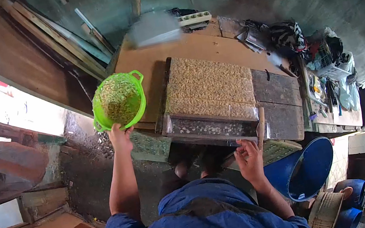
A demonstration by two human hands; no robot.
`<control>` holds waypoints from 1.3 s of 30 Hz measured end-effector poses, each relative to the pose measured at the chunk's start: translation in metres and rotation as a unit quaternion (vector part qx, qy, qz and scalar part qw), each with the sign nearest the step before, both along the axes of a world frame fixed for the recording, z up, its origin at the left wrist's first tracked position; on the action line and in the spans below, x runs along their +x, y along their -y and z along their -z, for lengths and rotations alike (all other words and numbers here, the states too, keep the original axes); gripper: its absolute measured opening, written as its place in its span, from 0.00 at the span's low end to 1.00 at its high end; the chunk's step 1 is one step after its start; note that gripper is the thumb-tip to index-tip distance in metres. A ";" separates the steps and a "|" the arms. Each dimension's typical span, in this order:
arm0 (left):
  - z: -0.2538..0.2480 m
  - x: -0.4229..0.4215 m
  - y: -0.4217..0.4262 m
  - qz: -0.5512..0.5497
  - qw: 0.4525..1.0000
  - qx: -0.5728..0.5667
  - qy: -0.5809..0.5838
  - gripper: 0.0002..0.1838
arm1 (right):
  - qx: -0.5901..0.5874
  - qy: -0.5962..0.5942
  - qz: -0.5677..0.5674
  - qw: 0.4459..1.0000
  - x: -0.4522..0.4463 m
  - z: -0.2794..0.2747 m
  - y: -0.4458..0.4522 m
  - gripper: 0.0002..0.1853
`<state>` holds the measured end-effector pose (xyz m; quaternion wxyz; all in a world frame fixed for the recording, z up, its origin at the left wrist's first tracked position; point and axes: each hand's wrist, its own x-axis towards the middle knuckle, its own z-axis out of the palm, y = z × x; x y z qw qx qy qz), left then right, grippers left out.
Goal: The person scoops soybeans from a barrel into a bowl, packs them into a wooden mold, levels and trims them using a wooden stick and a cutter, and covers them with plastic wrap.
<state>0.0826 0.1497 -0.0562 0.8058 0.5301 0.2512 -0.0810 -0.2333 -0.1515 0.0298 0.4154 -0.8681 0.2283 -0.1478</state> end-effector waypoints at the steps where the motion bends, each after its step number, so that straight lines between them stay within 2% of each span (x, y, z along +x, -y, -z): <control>1: -0.010 -0.008 -0.009 0.001 1.000 -0.006 0.031 0.24 | 0.001 -0.001 0.002 1.000 0.004 -0.003 -0.005 0.19; 3: -0.008 -0.027 -0.039 0.002 0.998 -0.008 0.059 0.23 | 0.023 0.011 -0.009 1.000 0.012 -0.013 -0.014 0.22; 4: -0.012 -0.039 -0.061 0.043 0.988 0.048 0.138 0.27 | 0.027 0.009 -0.010 1.000 0.016 -0.018 -0.019 0.22; 5: -0.014 -0.049 -0.075 0.066 0.979 0.078 0.175 0.29 | 0.040 0.016 -0.035 0.998 0.021 -0.023 -0.025 0.28; 6: -0.025 -0.060 -0.085 0.085 0.967 0.107 0.213 0.31 | 0.052 0.023 -0.060 0.997 0.026 -0.026 -0.030 0.33; 7: -0.072 -0.077 -0.081 0.097 0.974 0.067 0.192 0.34 | 0.056 0.021 -0.061 0.996 0.031 -0.030 -0.035 0.33; 8: -0.097 -0.091 -0.078 0.108 0.979 0.026 0.171 0.37 | 0.057 0.051 -0.105 0.992 0.035 -0.033 -0.041 0.42; 9: -0.096 -0.103 -0.081 0.108 0.980 0.030 0.167 0.37 | 0.059 0.081 -0.148 0.984 0.040 -0.034 -0.045 0.51; 10: -0.095 -0.117 -0.086 0.141 0.980 0.043 0.133 0.38 | 0.064 0.077 -0.149 0.984 0.044 -0.034 -0.049 0.51; 12: -0.094 -0.134 -0.083 0.172 0.979 0.058 0.094 0.39 | 0.076 0.142 -0.203 0.966 0.053 -0.033 -0.054 0.67; 13: -0.095 -0.139 -0.076 0.278 0.944 0.098 0.147 0.39 | 0.094 0.164 -0.215 0.958 0.057 -0.023 -0.054 0.74; 15: -0.098 -0.147 -0.058 0.382 0.893 0.136 0.197 0.39 | 0.087 0.196 -0.220 0.952 0.057 -0.014 -0.050 0.74; 16: -0.104 -0.151 -0.048 0.416 0.888 0.084 0.177 0.38 | 0.076 0.228 -0.223 0.945 0.057 -0.010 -0.048 0.75; 17: -0.108 -0.153 -0.039 0.434 0.884 0.056 0.165 0.38 | 0.156 0.285 -0.218 0.920 0.057 -0.002 -0.051 0.75; 18: -0.112 -0.156 -0.031 0.451 0.879 0.029 0.152 0.37 | 0.156 0.282 -0.216 0.922 0.053 -0.001 -0.053 0.75; 20: -0.119 -0.157 -0.017 0.436 0.898 -0.066 0.006 0.38 | 0.303 0.283 -0.109 0.904 0.044 0.001 -0.058 0.75; 24: -0.114 -0.169 -0.006 0.456 0.883 -0.062 0.088 0.44 | 0.299 0.241 0.016 0.923 0.030 -0.002 -0.071 0.70; 26: -0.120 -0.173 -0.001 0.438 0.896 -0.049 0.059 0.44 | 0.301 0.228 0.038 0.925 0.029 -0.008 -0.079 0.68; 28: -0.124 -0.171 0.002 0.436 0.892 0.046 0.114 0.42 | 0.362 0.229 0.065 0.901 0.032 -0.014 -0.084 0.67; 29: -0.126 -0.169 0.003 0.439 0.890 0.047 0.111 0.42 | 0.363 0.229 0.069 0.901 0.031 -0.010 -0.083 0.67; 31: -0.127 -0.166 0.005 0.440 0.883 0.087 0.135 0.41 | 0.295 0.213 0.033 0.931 0.031 0.001 -0.082 0.58; 34: -0.118 -0.165 0.002 0.435 0.892 0.066 0.104 0.40 | 0.350 0.216 0.034 0.911 0.033 0.005 -0.082 0.64; 39: -0.117 -0.166 -0.005 0.422 0.892 0.078 0.139 0.36 | 0.336 0.210 0.036 0.918 0.034 0.001 -0.084 0.64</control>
